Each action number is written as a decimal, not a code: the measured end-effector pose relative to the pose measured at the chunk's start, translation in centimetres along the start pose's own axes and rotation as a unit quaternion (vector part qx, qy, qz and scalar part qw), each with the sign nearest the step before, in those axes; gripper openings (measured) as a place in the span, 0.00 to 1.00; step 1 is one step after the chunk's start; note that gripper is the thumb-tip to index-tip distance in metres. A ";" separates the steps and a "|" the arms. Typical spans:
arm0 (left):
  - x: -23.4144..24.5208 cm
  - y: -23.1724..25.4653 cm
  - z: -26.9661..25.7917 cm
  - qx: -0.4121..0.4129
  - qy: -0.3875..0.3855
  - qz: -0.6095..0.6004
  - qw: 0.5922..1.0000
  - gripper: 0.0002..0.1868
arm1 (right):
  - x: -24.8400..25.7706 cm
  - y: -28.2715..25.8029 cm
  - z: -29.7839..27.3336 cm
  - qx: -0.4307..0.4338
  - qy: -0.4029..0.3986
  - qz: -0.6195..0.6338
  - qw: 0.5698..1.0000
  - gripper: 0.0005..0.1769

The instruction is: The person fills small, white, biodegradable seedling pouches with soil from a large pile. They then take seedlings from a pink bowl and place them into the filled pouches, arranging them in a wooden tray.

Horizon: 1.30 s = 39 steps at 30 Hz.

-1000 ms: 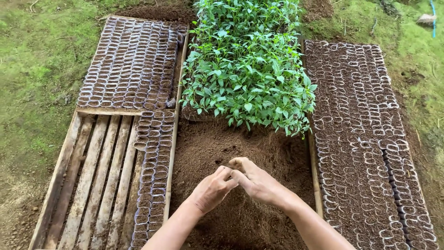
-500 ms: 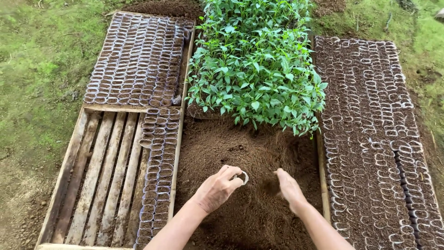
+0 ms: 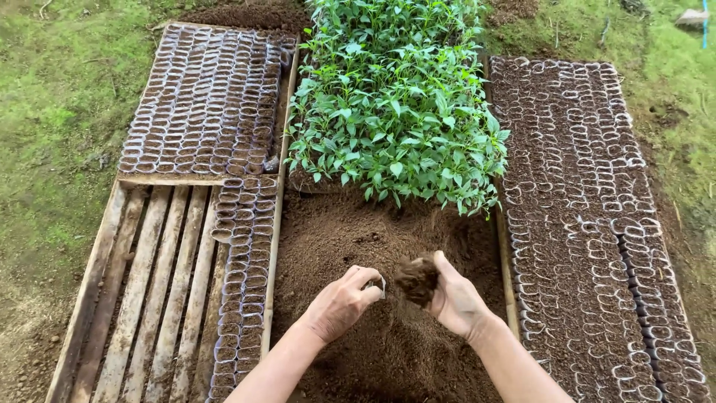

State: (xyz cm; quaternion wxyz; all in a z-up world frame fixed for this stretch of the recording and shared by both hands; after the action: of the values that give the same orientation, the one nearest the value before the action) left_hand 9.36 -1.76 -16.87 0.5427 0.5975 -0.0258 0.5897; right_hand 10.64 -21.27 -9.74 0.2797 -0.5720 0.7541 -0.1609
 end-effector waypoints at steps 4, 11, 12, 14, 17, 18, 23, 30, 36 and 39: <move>0.1 0.2 0.2 0.007 0.014 -0.007 1.000 0.09 | -0.9 -0.4 0.0 0.033 -0.029 -0.108 0.993 0.26; 0.5 0.6 0.2 -0.017 0.053 -0.022 0.998 0.12 | -3.6 -1.1 -1.8 0.149 -0.082 -0.501 0.848 0.28; 0.8 0.7 0.2 -0.028 0.065 -0.028 0.997 0.12 | -3.7 -1.0 -1.5 0.158 -0.078 -0.557 0.811 0.31; 0.9 0.6 0.2 -0.020 0.071 -0.026 0.997 0.09 | -3.1 -0.6 -0.5 0.222 -0.075 -0.585 0.776 0.29; 0.8 0.1 0.0 -0.008 0.083 -0.020 0.996 0.05 | -2.4 -0.5 0.4 0.350 -0.067 -0.610 0.708 0.20; 0.7 -0.1 -0.1 -0.003 0.087 -0.018 0.996 0.05 | -2.1 -0.5 0.5 0.411 -0.061 -0.607 0.677 0.16; 0.9 0.2 0.0 0.001 0.093 -0.046 0.995 0.04 | -1.0 1.2 2.3 0.372 -0.086 -0.663 0.644 0.19; 1.6 0.8 -0.3 0.012 0.119 -0.088 0.989 0.09 | -0.8 1.6 2.3 0.286 -0.107 -0.671 0.675 0.07; 0.7 0.4 -0.9 0.108 0.195 -0.250 0.942 0.09 | -0.2 0.9 1.3 0.422 -0.078 -0.687 0.587 0.01; 1.4 0.6 -1.0 0.164 0.227 -0.332 0.901 0.08 | -1.1 0.2 -0.6 0.511 -0.032 -0.682 0.522 0.04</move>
State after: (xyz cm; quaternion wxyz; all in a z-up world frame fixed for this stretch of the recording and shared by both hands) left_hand 8.68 -0.45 -15.71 0.5925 0.5023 0.3950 0.4906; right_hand 10.31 -20.17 -9.07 0.3525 -0.6753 -0.0874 -0.6420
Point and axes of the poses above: each hand's wrist, its own z-axis towards the middle knuckle, its own x-axis out of the back of the hand, y = z × x, the point moved 3 cm from there along z, towards the middle knuckle, and after that the axes turned 10 degrees about -z, right-handed, at the moved point
